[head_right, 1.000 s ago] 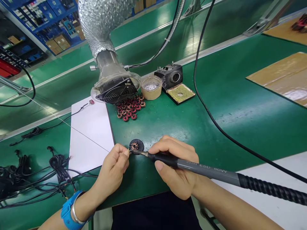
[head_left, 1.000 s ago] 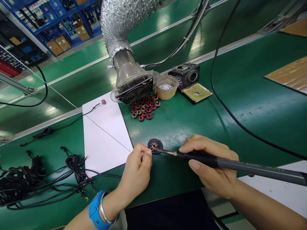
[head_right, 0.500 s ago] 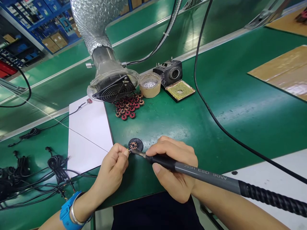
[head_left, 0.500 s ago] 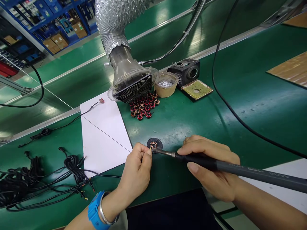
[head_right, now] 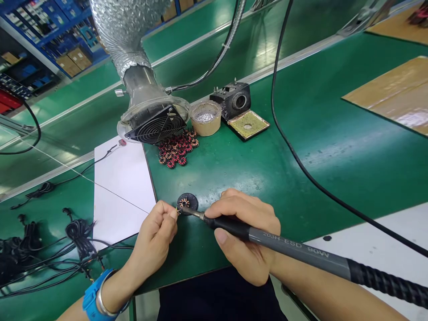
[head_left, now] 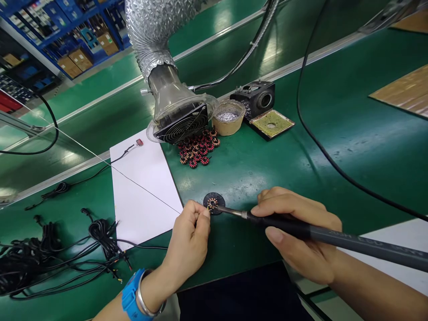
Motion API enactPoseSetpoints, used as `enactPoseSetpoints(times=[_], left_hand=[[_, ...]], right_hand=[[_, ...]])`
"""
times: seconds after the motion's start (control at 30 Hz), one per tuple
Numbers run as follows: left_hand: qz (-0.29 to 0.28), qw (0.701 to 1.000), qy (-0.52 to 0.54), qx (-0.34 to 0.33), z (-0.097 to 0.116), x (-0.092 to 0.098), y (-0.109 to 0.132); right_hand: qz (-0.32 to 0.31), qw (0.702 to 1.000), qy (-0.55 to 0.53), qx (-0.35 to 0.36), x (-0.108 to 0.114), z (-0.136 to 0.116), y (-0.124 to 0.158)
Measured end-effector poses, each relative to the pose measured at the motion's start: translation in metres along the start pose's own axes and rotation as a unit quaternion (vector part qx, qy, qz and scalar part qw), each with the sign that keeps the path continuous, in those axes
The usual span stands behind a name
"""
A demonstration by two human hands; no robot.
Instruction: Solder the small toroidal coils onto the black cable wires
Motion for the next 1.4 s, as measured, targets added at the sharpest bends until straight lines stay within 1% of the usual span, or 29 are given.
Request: enactPoseSetpoints(times=[0.07, 0.17, 0.23, 0.3, 0.37, 0.47, 0.57, 0.63, 0.73, 0.93, 1.1, 1.27, 1.4], left_hand=[[-0.001, 1.000, 0.006, 0.000, 0.000, 0.000, 0.000], [-0.002, 1.000, 0.016, 0.002, 0.001, 0.000, -0.001], [-0.013, 0.999, 0.030, 0.005, 0.003, 0.001, -0.002], [-0.027, 0.999, 0.046, 0.008, 0.005, 0.001, -0.003], [-0.036, 0.998, 0.053, 0.011, 0.008, 0.003, -0.004], [-0.045, 0.997, 0.064, 0.010, 0.010, 0.006, -0.007], [-0.068, 0.995, 0.078, 0.002, 0.010, 0.007, -0.008], [-0.090, 0.993, 0.074, -0.003, 0.010, 0.006, -0.008], [-0.110, 0.993, 0.048, -0.010, 0.010, 0.005, -0.007], [-0.106, 0.994, 0.029, -0.011, 0.011, 0.008, -0.006], [-0.110, 0.994, 0.007, -0.025, 0.013, 0.008, -0.005], [-0.103, 0.993, -0.049, -0.029, 0.019, 0.008, -0.002], [-0.099, 0.991, -0.082, -0.029, 0.022, 0.008, -0.001]], right_hand=[[0.011, 1.000, -0.010, 0.010, 0.000, 0.001, 0.002], [0.041, 0.998, -0.028, 0.045, 0.000, 0.003, 0.004], [0.041, 0.997, -0.029, 0.064, -0.001, 0.005, 0.003], [0.008, 0.998, 0.000, 0.065, -0.006, 0.007, -0.004], [-0.043, 0.995, 0.059, 0.062, -0.013, 0.009, -0.012], [-0.118, 0.982, 0.136, 0.062, -0.025, 0.017, -0.022], [-0.185, 0.968, 0.155, 0.063, -0.036, 0.029, -0.023], [-0.207, 0.964, 0.155, 0.065, -0.040, 0.036, -0.022], [-0.208, 0.964, 0.146, 0.076, -0.040, 0.039, -0.021], [-0.196, 0.962, 0.149, 0.117, -0.038, 0.032, -0.022], [-0.195, 0.949, 0.191, 0.160, -0.040, 0.031, -0.019], [-0.175, 0.951, 0.208, 0.149, -0.040, 0.028, -0.018], [-0.179, 0.953, 0.202, 0.139, -0.041, 0.026, -0.020]])
Point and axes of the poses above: each hand's wrist, its own y-axis away from the middle knuckle, its own x-axis out of the back of the hand, z = x × y, the point moved 4 cm from there along -y, towards the middle knuckle, and after that the axes turned 7 degrees about -z, right-handed, at the moved point
